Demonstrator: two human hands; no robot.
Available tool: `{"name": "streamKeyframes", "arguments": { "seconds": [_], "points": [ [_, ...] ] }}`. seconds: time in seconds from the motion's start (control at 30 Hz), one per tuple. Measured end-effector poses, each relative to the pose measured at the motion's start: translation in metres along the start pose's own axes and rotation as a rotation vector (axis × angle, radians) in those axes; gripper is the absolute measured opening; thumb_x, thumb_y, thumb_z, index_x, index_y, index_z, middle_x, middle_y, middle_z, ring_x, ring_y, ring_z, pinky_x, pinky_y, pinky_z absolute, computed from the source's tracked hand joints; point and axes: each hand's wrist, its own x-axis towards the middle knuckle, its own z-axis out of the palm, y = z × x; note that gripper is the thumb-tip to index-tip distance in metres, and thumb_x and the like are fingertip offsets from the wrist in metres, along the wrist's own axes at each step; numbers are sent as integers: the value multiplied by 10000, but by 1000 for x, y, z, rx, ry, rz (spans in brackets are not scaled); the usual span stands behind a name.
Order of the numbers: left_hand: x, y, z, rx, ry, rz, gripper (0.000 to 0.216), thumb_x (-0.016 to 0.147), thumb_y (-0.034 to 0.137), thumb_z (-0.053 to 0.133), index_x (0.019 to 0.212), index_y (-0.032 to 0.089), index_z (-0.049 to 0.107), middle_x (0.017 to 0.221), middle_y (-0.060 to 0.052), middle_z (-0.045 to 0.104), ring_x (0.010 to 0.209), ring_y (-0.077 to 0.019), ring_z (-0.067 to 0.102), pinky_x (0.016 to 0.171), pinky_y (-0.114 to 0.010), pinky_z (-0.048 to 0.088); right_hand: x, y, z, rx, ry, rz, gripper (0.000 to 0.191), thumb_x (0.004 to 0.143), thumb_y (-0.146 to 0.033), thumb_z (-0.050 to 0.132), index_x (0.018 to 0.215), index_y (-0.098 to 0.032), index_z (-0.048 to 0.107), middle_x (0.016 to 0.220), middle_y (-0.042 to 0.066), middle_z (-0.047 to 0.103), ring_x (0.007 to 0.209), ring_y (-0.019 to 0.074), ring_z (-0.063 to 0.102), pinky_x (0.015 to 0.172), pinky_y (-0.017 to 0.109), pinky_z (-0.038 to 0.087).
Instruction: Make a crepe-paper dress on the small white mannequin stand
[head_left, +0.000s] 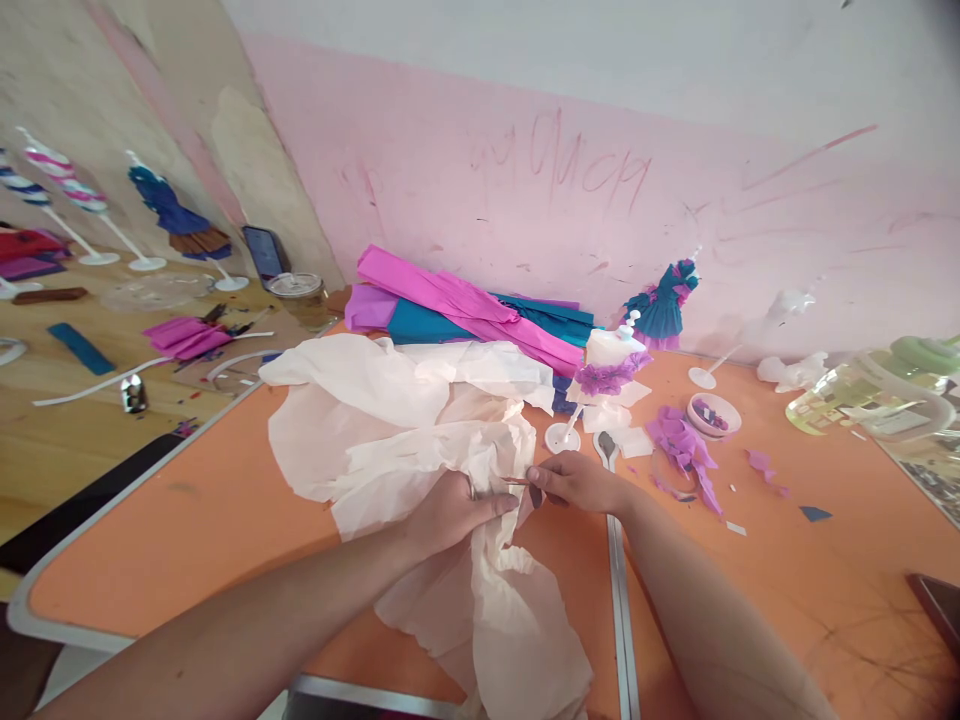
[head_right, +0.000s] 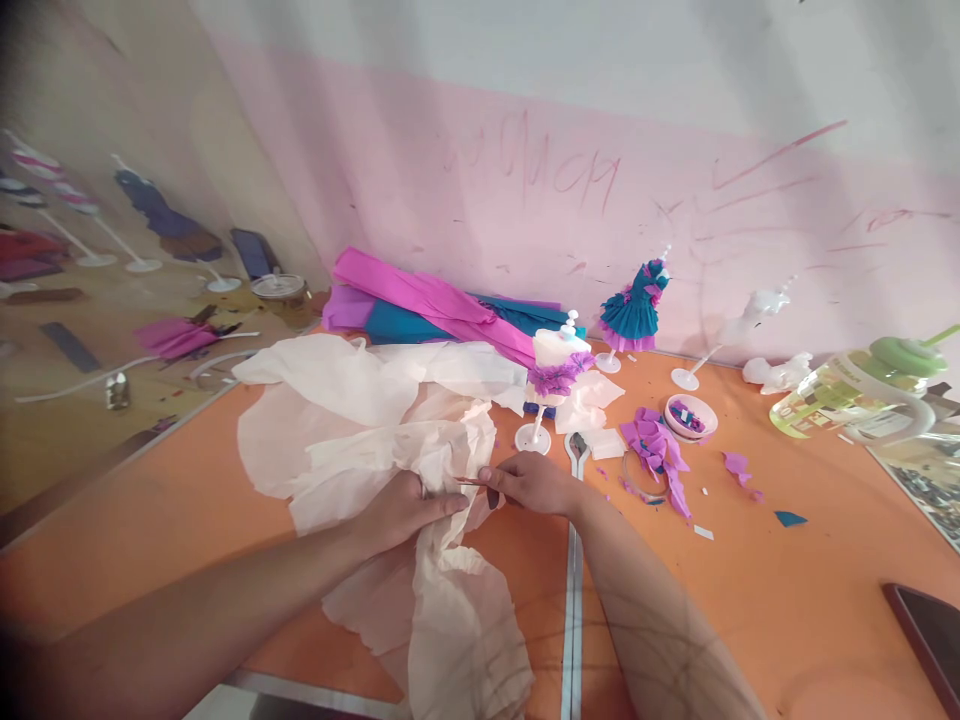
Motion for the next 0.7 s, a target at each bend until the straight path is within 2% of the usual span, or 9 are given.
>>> {"name": "streamKeyframes", "arguments": {
  "seconds": [0.1, 0.27, 0.4, 0.53, 0.7],
  "points": [
    [-1, 1, 0, 2, 5, 0, 358, 757, 464, 740, 889, 133, 762, 880, -41, 767, 888, -265, 694, 799, -301, 514, 1, 2, 1, 1, 7, 7, 628, 924, -693, 434, 785, -147, 710, 589, -15, 505, 601, 118, 492, 662, 262, 386],
    [0, -2, 2, -28, -39, 65, 407, 773, 439, 731, 1060, 151, 744, 1051, -55, 767, 1076, -303, 666, 932, -333, 496, 7, 2, 11, 15, 47, -3, 636, 900, -721, 454, 663, -149, 599, 617, 2, 558, 623, 121, 520, 690, 266, 414],
    [8, -18, 5, 36, -31, 54, 396, 766, 461, 741, 1021, 159, 741, 1016, -49, 770, 1035, -284, 681, 910, -327, 513, 11, 1, 17, 18, 59, -25, 647, 896, -740, 433, 604, -168, 507, 616, -3, 561, 601, 109, 502, 679, 264, 425],
    [13, -31, 8, 30, -79, 73, 413, 790, 483, 726, 1063, 173, 741, 1030, -41, 769, 1037, -256, 689, 921, -313, 517, 13, -2, 19, 16, 41, -50, 657, 895, -745, 428, 595, -167, 512, 606, 1, 565, 581, 109, 499, 640, 266, 416],
    [11, -30, 9, 34, -84, 90, 464, 800, 457, 729, 1163, 168, 719, 1119, -49, 756, 1091, -253, 676, 950, -313, 512, 14, -1, 21, 18, 33, -94, 624, 897, -713, 476, 627, -153, 537, 619, 7, 578, 601, 115, 515, 630, 263, 403]
  ]
}}
